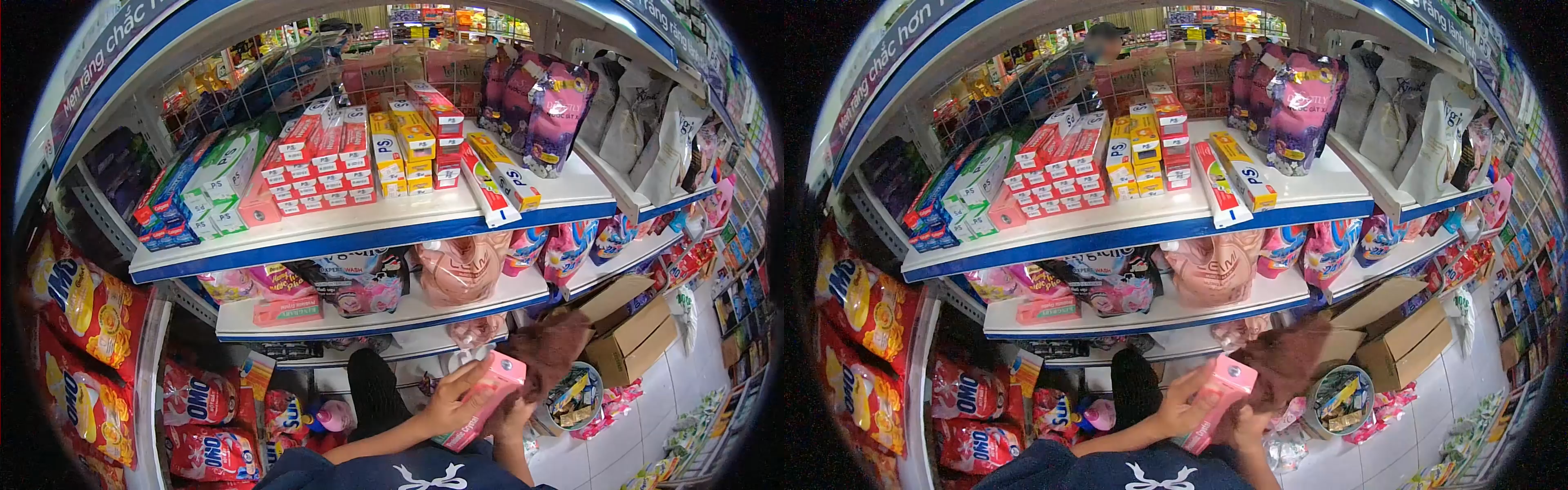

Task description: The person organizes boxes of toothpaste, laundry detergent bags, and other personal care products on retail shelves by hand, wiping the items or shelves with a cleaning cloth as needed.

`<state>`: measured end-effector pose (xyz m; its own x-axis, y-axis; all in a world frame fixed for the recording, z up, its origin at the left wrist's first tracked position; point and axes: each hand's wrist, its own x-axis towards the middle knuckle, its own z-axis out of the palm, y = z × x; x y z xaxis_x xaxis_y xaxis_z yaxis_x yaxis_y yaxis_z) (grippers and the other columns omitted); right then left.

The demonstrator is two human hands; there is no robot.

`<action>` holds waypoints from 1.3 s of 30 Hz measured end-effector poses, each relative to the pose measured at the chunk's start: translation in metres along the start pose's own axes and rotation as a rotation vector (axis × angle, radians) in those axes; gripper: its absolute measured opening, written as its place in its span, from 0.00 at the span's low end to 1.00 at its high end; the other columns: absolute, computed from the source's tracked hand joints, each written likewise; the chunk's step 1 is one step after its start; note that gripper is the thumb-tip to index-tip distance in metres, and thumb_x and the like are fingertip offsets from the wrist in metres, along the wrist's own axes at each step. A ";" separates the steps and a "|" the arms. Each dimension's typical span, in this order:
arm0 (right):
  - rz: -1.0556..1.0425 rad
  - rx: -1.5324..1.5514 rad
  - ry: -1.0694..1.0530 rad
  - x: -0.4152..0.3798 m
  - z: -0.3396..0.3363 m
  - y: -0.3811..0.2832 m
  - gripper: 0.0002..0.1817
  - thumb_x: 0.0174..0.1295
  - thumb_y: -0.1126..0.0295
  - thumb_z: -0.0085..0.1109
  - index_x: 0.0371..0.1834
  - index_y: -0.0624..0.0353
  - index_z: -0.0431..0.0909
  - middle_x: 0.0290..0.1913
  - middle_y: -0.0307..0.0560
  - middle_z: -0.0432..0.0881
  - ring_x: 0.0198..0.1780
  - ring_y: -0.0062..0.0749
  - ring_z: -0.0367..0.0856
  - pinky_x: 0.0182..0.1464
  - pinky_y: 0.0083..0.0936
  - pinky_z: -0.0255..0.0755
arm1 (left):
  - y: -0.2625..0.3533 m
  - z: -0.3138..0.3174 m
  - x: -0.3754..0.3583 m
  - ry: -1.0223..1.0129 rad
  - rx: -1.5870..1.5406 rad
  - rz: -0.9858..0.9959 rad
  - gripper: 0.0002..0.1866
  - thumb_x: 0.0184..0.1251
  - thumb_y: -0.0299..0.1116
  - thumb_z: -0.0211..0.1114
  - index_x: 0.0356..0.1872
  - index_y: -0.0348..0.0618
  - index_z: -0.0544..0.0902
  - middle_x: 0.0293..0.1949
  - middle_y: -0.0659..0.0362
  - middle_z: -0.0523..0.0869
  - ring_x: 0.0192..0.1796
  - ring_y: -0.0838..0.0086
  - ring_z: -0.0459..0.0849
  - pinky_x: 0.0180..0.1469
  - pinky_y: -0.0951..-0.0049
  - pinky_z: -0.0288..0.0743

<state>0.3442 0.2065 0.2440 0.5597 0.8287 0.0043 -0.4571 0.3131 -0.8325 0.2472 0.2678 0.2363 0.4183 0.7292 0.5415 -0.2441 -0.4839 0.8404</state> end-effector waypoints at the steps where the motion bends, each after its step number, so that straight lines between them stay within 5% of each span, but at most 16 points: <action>1: -0.047 0.023 -0.051 0.001 0.000 0.001 0.41 0.45 0.53 0.68 0.59 0.63 0.58 0.53 0.48 0.70 0.51 0.35 0.72 0.54 0.33 0.67 | 0.002 0.002 0.000 -0.006 0.000 0.027 0.27 0.61 0.29 0.58 0.62 0.42 0.64 0.50 0.45 0.75 0.49 0.58 0.77 0.51 0.70 0.68; 3: -0.140 0.066 -0.148 0.001 -0.003 0.004 0.40 0.45 0.55 0.69 0.57 0.64 0.60 0.52 0.49 0.71 0.51 0.35 0.73 0.53 0.32 0.68 | 0.001 0.001 0.000 -0.005 -0.009 0.022 0.26 0.60 0.30 0.59 0.61 0.41 0.65 0.49 0.46 0.76 0.51 0.58 0.77 0.53 0.71 0.66; 5: -0.046 -0.053 -0.246 -0.007 -0.011 0.008 0.33 0.47 0.74 0.64 0.57 0.67 0.60 0.52 0.50 0.71 0.55 0.35 0.69 0.57 0.33 0.64 | -0.008 -0.007 0.004 -0.031 0.054 0.053 0.26 0.60 0.30 0.59 0.60 0.40 0.65 0.49 0.46 0.77 0.51 0.59 0.77 0.53 0.71 0.66; 7: 0.095 -0.196 -0.259 -0.015 -0.008 0.016 0.34 0.47 0.75 0.64 0.58 0.67 0.59 0.52 0.49 0.70 0.55 0.33 0.68 0.58 0.32 0.62 | -0.007 -0.015 0.012 0.093 0.060 0.022 0.24 0.60 0.30 0.60 0.57 0.38 0.68 0.49 0.49 0.78 0.50 0.66 0.77 0.53 0.72 0.67; 9: 0.015 -0.269 -0.310 -0.016 -0.003 0.029 0.33 0.47 0.77 0.63 0.57 0.67 0.60 0.52 0.48 0.70 0.54 0.31 0.68 0.57 0.30 0.62 | -0.003 -0.020 0.021 0.250 0.004 -0.002 0.22 0.59 0.30 0.60 0.55 0.37 0.70 0.48 0.51 0.78 0.48 0.69 0.77 0.51 0.72 0.68; 10: 0.053 -0.312 -0.373 -0.016 -0.001 0.027 0.38 0.47 0.74 0.61 0.61 0.64 0.52 0.55 0.49 0.66 0.56 0.34 0.67 0.58 0.30 0.61 | 0.002 -0.021 0.023 0.296 -0.076 -0.021 0.22 0.59 0.30 0.61 0.55 0.37 0.70 0.47 0.51 0.79 0.48 0.70 0.77 0.51 0.73 0.68; 12: 0.098 -0.132 -0.449 -0.009 -0.011 0.037 0.37 0.48 0.73 0.62 0.61 0.64 0.52 0.56 0.49 0.65 0.57 0.34 0.66 0.59 0.30 0.61 | 0.014 -0.023 0.026 0.386 -0.235 -0.064 0.22 0.57 0.31 0.63 0.53 0.36 0.71 0.46 0.52 0.79 0.46 0.72 0.77 0.50 0.74 0.69; 14: 0.181 -0.067 -0.451 -0.008 -0.016 0.043 0.41 0.42 0.62 0.66 0.59 0.65 0.56 0.53 0.45 0.69 0.55 0.31 0.67 0.57 0.28 0.60 | 0.005 -0.026 0.021 0.266 -0.099 0.045 0.24 0.55 0.32 0.65 0.53 0.36 0.72 0.45 0.52 0.79 0.45 0.72 0.78 0.49 0.74 0.69; 22: 0.598 -0.009 -0.408 -0.018 -0.059 0.071 0.40 0.41 0.64 0.65 0.59 0.64 0.57 0.52 0.46 0.69 0.55 0.31 0.68 0.58 0.28 0.61 | 0.001 -0.022 0.023 -0.058 -0.194 0.027 0.34 0.45 0.35 0.73 0.56 0.39 0.70 0.48 0.54 0.77 0.49 0.73 0.76 0.53 0.73 0.66; 32: 0.576 0.049 -0.411 -0.010 -0.060 0.066 0.40 0.40 0.65 0.65 0.58 0.64 0.58 0.51 0.46 0.70 0.54 0.33 0.69 0.58 0.29 0.61 | 0.020 -0.015 0.040 -0.034 -0.422 -0.313 0.48 0.43 0.42 0.74 0.63 0.41 0.53 0.54 0.53 0.71 0.54 0.71 0.71 0.55 0.70 0.64; 36: 0.472 0.056 -0.418 -0.010 -0.065 0.051 0.40 0.39 0.65 0.66 0.58 0.64 0.59 0.51 0.46 0.70 0.54 0.34 0.70 0.57 0.30 0.62 | -0.008 -0.004 0.033 0.076 -0.203 -0.100 0.47 0.44 0.40 0.73 0.60 0.42 0.48 0.56 0.51 0.64 0.60 0.65 0.63 0.60 0.66 0.58; 39: 0.396 -0.033 -0.396 -0.001 -0.061 0.042 0.40 0.39 0.65 0.66 0.58 0.64 0.59 0.51 0.46 0.71 0.54 0.35 0.70 0.57 0.30 0.62 | -0.002 0.002 0.026 0.037 -0.073 -0.155 0.47 0.44 0.37 0.73 0.60 0.41 0.48 0.56 0.50 0.63 0.60 0.65 0.63 0.60 0.65 0.57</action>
<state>0.3667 0.1903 0.1748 0.0447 0.9930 -0.1094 -0.5543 -0.0665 -0.8297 0.2605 0.2865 0.2482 0.4239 0.8102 0.4048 -0.2429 -0.3289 0.9126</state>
